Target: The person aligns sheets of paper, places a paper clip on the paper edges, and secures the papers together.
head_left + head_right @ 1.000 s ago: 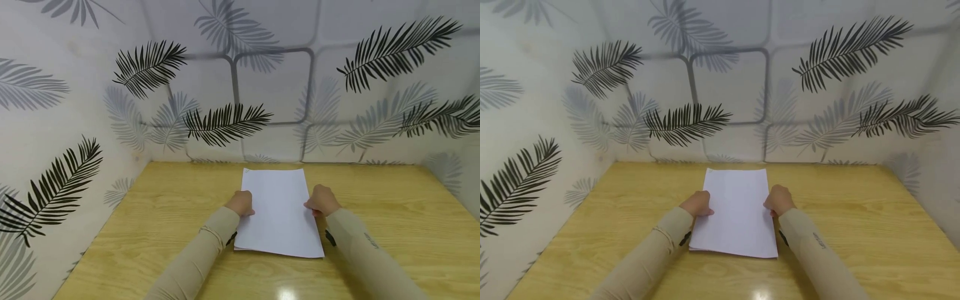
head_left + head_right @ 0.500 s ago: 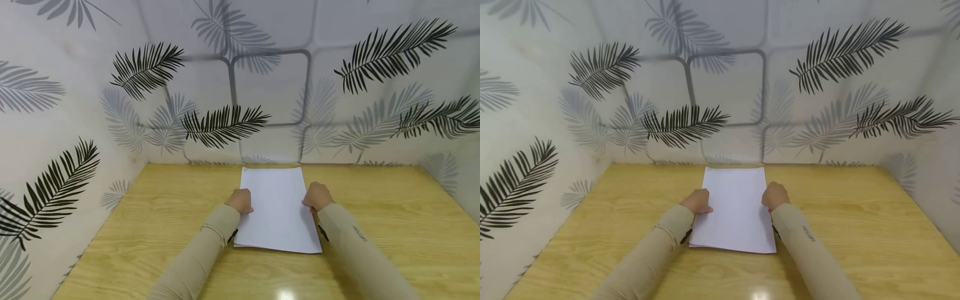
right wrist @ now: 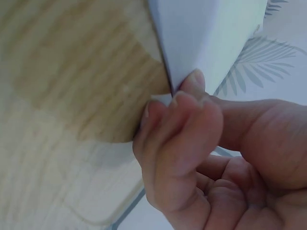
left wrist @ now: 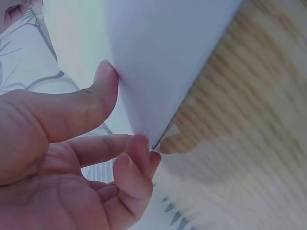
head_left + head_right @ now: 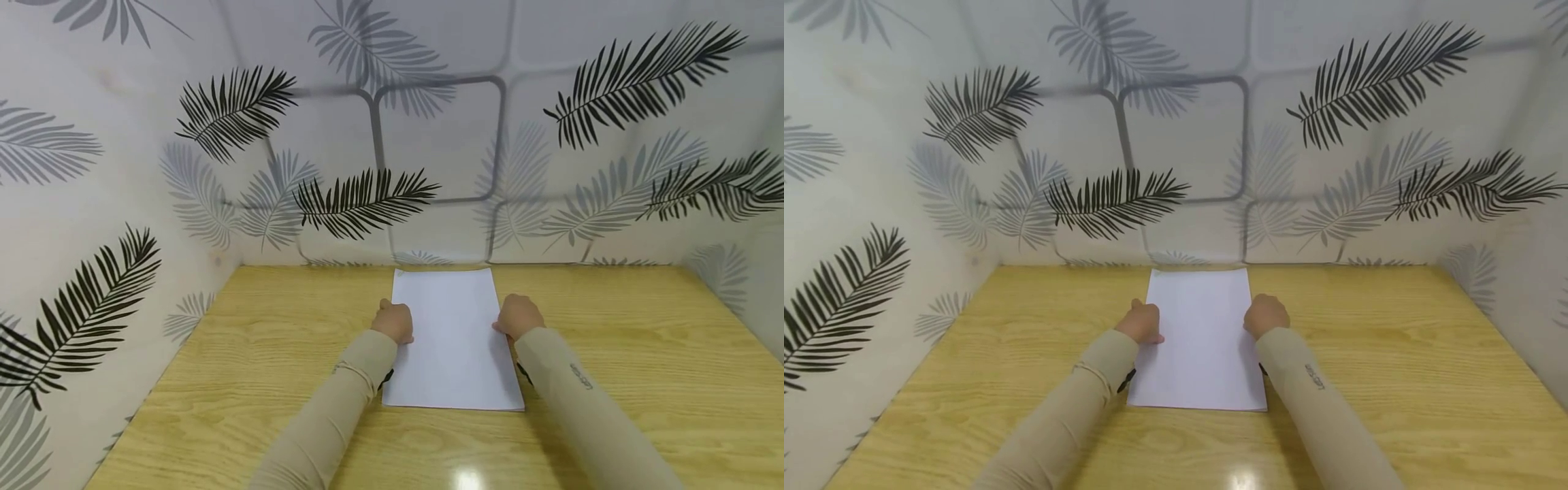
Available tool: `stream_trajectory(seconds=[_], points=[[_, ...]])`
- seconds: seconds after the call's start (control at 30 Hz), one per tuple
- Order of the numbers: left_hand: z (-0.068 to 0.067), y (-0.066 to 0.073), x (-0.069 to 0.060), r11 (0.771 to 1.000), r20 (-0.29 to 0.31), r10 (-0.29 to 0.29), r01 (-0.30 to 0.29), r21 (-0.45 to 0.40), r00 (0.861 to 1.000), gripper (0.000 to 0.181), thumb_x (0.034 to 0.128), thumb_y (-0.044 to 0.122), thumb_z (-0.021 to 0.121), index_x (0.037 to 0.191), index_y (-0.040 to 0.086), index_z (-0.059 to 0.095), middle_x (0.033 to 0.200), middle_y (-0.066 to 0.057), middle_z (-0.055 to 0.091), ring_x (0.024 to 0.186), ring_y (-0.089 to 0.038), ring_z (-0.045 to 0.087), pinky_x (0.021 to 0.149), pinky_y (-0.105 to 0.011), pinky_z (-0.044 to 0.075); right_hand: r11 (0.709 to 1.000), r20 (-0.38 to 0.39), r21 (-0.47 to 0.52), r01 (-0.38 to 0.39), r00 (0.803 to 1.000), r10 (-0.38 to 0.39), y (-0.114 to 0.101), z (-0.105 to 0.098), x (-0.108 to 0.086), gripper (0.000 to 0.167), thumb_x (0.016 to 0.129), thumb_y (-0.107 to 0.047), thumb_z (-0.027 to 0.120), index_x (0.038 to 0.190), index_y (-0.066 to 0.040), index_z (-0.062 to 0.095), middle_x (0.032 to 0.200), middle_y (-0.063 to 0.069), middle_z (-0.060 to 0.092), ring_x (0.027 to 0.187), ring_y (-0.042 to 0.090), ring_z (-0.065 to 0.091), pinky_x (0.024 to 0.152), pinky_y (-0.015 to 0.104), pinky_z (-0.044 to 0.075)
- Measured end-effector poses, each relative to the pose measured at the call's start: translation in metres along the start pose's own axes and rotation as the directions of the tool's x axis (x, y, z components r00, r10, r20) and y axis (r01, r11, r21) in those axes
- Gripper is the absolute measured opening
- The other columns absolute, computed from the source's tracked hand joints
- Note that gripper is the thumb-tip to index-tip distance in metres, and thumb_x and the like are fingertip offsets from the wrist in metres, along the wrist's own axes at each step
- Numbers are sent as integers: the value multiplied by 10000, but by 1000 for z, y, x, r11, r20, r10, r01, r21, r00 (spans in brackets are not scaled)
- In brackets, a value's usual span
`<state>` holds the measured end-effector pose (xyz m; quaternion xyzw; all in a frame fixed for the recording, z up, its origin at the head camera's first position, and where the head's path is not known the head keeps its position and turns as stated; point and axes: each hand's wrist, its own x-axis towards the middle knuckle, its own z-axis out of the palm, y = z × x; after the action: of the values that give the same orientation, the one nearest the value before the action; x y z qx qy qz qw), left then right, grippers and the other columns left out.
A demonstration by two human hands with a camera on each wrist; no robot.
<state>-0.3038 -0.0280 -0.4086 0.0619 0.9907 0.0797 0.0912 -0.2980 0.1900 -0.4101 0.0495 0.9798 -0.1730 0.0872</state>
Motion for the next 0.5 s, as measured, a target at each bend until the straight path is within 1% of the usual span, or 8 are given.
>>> stream_trajectory(seconds=[0.07,0.13,0.27,0.37,0.43,0.5], points=[[-4,2,-6,1000,-3,-14,14,-16,1000,343,856,174,750,1080,-67,655,1184,-289,491,1039,-340,544,839,-400,516,1000,-6,0,-3,1000,3,0,1,0,347,872,-137,716,988,179,631,982,301,660,844,351,660,763,450,546],[-5,2,-7,1000,-3,-17,17,-11,1000,330,861,182,744,1081,-48,660,1174,-267,496,1073,-344,532,850,-410,511,1000,-17,-2,6,1000,-6,0,2,-1,356,874,-130,713,1009,187,622,995,308,655,869,372,663,757,450,549],[-5,0,-4,999,1,-17,17,-32,1000,302,858,175,737,1055,-42,665,1132,-244,494,1074,-347,508,829,-425,503,999,-54,-2,45,998,-45,2,1,-4,365,872,-108,711,1009,209,593,972,324,646,880,408,657,741,451,552],[-6,-4,-3,996,-1,9,-9,-84,1000,288,856,178,732,1022,-47,662,1144,-260,485,1082,-368,488,823,-440,500,998,-76,7,69,995,-69,4,0,-8,316,874,-74,693,970,210,592,937,326,643,855,408,655,723,451,551],[-5,-9,0,993,-19,37,-39,-113,999,295,868,208,723,998,-49,660,1139,-267,504,1079,-380,485,824,-451,494,997,-98,24,80,992,-77,5,-1,-11,190,894,-7,600,887,183,601,870,303,644,765,365,647,659,435,550],[-8,-14,2,987,-39,66,-71,-145,997,302,906,235,683,993,-52,653,1146,-276,513,1099,-402,474,843,-466,484,996,-120,31,80,990,-76,4,-3,-14,154,888,31,536,827,152,609,835,287,645,713,332,634,606,427,543]])
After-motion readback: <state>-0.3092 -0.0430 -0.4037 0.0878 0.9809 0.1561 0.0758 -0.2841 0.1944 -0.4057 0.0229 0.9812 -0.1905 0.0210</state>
